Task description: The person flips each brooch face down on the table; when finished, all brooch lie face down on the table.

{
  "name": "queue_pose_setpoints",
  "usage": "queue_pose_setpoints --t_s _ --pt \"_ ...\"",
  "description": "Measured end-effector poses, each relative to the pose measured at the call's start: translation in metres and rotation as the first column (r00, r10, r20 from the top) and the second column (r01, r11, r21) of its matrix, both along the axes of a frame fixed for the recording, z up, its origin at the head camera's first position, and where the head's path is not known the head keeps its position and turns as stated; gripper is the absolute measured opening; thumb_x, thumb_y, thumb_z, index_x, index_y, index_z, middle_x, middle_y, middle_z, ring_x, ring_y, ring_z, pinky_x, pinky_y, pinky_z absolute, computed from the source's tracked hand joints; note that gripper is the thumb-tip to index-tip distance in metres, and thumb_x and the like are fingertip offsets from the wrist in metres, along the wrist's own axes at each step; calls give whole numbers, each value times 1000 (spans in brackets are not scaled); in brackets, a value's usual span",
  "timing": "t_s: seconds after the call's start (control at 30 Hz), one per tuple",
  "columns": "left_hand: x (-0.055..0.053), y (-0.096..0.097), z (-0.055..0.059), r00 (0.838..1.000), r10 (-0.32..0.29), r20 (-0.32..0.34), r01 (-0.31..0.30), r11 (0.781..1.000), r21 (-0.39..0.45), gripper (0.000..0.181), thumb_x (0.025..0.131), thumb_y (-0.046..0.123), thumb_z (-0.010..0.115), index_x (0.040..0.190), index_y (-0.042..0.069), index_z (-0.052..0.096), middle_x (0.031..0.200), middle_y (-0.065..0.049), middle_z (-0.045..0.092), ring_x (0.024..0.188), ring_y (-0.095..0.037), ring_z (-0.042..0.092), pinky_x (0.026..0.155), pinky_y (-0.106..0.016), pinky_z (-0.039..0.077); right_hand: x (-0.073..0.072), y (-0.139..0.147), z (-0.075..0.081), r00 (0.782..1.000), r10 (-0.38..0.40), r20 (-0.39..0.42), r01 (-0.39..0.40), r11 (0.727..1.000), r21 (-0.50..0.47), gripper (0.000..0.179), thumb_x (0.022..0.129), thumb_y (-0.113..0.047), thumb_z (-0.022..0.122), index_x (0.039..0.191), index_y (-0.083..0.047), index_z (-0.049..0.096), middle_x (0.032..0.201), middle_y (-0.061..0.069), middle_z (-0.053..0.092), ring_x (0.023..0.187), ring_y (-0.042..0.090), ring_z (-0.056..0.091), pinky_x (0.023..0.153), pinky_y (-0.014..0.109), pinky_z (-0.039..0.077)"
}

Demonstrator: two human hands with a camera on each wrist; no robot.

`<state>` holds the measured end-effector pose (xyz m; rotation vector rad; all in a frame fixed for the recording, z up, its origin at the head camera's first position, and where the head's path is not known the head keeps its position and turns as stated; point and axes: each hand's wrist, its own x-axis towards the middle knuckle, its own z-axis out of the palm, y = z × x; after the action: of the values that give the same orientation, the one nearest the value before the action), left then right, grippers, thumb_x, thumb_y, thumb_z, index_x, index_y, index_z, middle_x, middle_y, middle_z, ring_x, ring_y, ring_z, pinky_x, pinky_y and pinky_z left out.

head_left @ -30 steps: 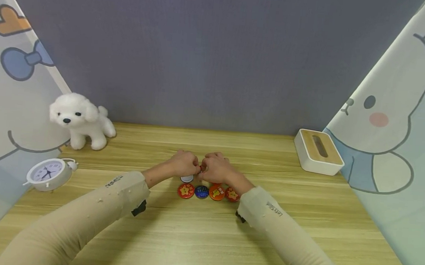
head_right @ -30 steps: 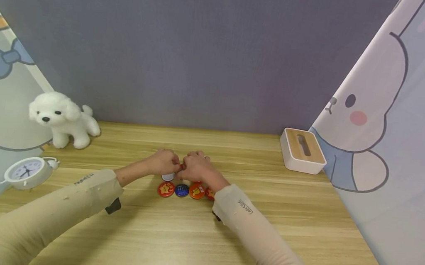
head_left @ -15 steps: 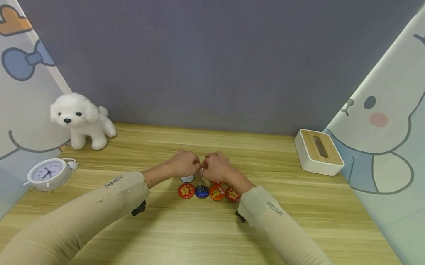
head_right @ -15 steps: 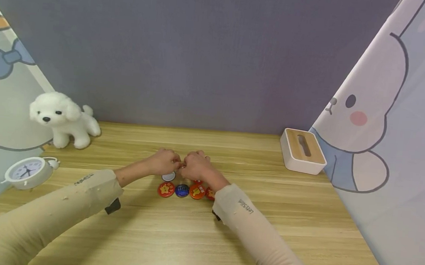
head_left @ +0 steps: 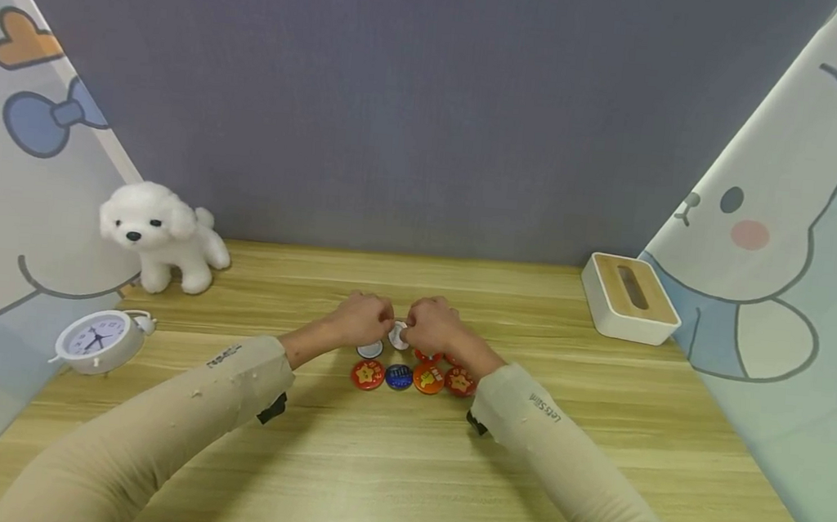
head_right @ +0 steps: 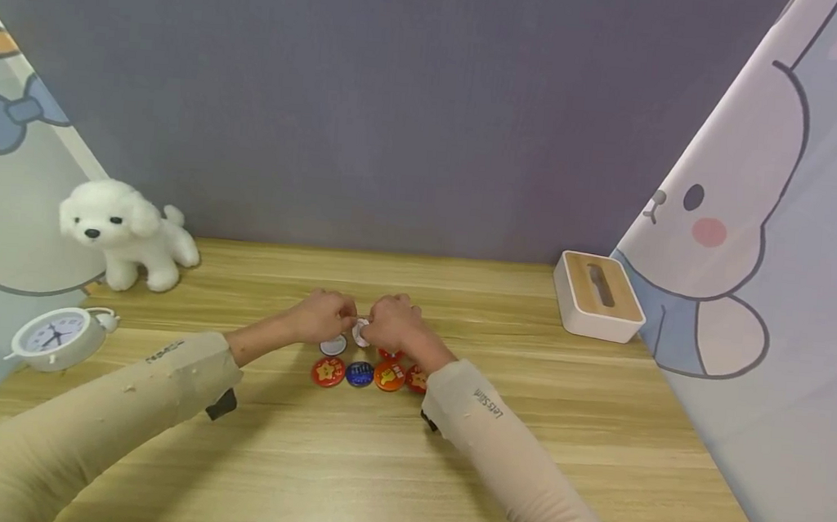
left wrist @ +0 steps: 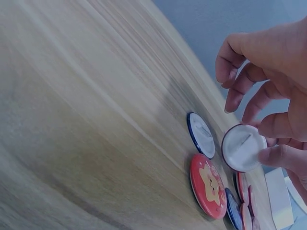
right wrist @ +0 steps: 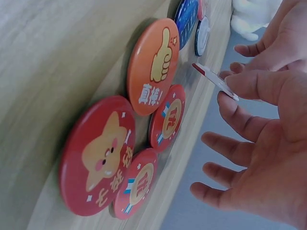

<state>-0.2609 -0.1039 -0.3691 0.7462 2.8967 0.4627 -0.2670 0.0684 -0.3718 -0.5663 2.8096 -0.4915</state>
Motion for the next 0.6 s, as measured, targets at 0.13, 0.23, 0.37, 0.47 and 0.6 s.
queue_pose_setpoints --t_s 0.13,0.23,0.37,0.47,0.6 --pt "0 -1 0 1000 21 12 -21 1000 2 28 99 17 54 117 0 67 101 -12 75 100 -29 68 103 -53 39 -1 2 1 1000 -13 4 13 999 -33 42 93 -25 62 55 -18 47 85 2 58 132 41 44 91 51 37" --pt "0 0 0 1000 19 19 -19 1000 -4 30 98 16 54 120 -2 66 104 -15 75 104 -31 68 103 -53 39 -2 4 1 1000 -11 -7 10 998 -57 41 93 -24 63 55 -19 47 77 0 52 122 39 51 82 44 38" --pt "-2 1 -3 999 20 32 -20 1000 -12 28 97 17 57 115 -1 69 107 -13 75 105 -31 67 105 -55 38 -3 5 2 1000 -2 -27 0 995 -96 34 92 -22 64 59 -18 56 80 -2 58 98 30 56 72 36 42" --pt "-3 0 -4 999 17 44 -16 1000 -12 24 97 17 59 109 0 70 106 -12 74 102 -29 66 106 -56 37 -3 6 2 1000 3 -27 -6 994 -110 31 91 -21 64 61 -17 59 86 -2 62 99 29 55 78 39 46" --pt "-4 -2 -6 999 2 32 -2 1000 -4 19 98 15 60 104 0 70 99 -10 74 93 -26 66 103 -58 38 -4 8 1 1000 2 -15 -3 994 -107 30 91 -19 64 61 -16 60 88 -1 65 116 37 52 96 50 45"
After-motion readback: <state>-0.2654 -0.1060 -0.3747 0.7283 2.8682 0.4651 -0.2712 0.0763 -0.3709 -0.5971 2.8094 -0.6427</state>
